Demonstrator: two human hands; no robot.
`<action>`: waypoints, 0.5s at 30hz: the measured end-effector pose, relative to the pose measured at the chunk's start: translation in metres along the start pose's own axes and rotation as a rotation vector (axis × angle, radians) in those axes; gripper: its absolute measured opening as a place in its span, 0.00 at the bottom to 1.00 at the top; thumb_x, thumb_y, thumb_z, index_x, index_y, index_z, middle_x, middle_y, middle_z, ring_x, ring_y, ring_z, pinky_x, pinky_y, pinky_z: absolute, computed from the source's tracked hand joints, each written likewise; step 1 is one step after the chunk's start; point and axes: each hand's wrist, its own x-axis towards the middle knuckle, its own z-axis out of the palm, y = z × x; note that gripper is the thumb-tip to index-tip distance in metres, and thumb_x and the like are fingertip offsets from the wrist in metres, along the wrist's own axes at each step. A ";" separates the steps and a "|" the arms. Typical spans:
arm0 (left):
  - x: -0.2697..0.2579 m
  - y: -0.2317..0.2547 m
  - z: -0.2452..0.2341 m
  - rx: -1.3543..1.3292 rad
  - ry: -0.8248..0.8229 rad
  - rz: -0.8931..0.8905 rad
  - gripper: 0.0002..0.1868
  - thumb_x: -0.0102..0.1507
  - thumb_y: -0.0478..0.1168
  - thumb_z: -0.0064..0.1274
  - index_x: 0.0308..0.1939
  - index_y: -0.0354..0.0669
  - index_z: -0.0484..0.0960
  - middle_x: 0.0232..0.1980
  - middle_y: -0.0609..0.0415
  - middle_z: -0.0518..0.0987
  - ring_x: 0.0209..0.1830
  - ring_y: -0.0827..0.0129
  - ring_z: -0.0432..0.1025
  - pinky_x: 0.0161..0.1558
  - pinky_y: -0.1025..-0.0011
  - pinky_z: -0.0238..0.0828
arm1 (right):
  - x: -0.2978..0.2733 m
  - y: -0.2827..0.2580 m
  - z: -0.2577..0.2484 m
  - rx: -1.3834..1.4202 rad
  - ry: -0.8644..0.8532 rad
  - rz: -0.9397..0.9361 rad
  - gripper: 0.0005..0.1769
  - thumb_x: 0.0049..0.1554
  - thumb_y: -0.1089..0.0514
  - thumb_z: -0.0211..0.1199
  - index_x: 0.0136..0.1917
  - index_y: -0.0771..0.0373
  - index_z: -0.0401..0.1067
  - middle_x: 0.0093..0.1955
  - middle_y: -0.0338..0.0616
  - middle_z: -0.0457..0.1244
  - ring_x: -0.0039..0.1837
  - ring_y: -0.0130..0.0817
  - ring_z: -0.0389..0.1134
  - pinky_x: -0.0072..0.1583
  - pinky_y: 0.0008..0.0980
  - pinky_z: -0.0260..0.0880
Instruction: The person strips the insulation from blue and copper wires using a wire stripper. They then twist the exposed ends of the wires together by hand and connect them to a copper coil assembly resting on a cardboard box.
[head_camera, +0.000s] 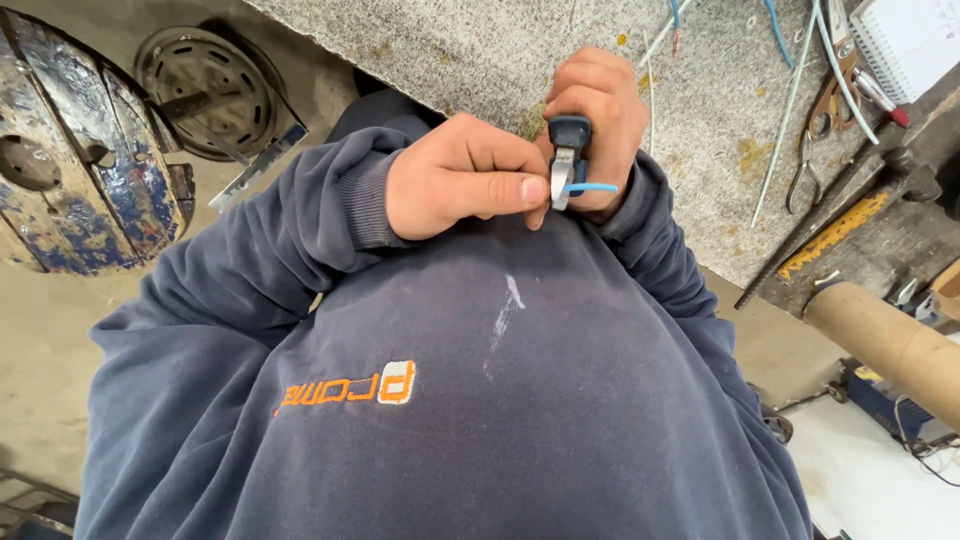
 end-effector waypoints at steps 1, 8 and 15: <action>0.000 -0.001 0.000 -0.009 -0.005 0.003 0.18 0.74 0.48 0.48 0.43 0.37 0.84 0.29 0.66 0.69 0.29 0.83 0.58 0.33 0.78 0.55 | 0.000 -0.001 -0.001 0.024 -0.020 0.009 0.19 0.53 0.67 0.72 0.53 0.65 0.66 0.52 0.52 0.64 0.56 0.50 0.69 0.58 0.45 0.71; -0.009 0.011 0.004 0.122 -0.005 0.084 0.14 0.75 0.44 0.50 0.45 0.39 0.85 0.33 0.62 0.75 0.33 0.82 0.64 0.37 0.78 0.62 | -0.003 -0.008 0.001 -0.010 -0.029 0.021 0.18 0.52 0.68 0.71 0.52 0.64 0.66 0.50 0.50 0.65 0.55 0.50 0.69 0.56 0.43 0.72; -0.023 0.023 0.011 0.887 0.213 0.478 0.05 0.69 0.36 0.62 0.47 0.41 0.85 0.31 0.55 0.78 0.25 0.64 0.73 0.28 0.70 0.65 | 0.000 -0.025 -0.003 0.028 -0.089 0.066 0.20 0.59 0.66 0.67 0.62 0.65 0.64 0.64 0.53 0.62 0.70 0.54 0.65 0.72 0.51 0.66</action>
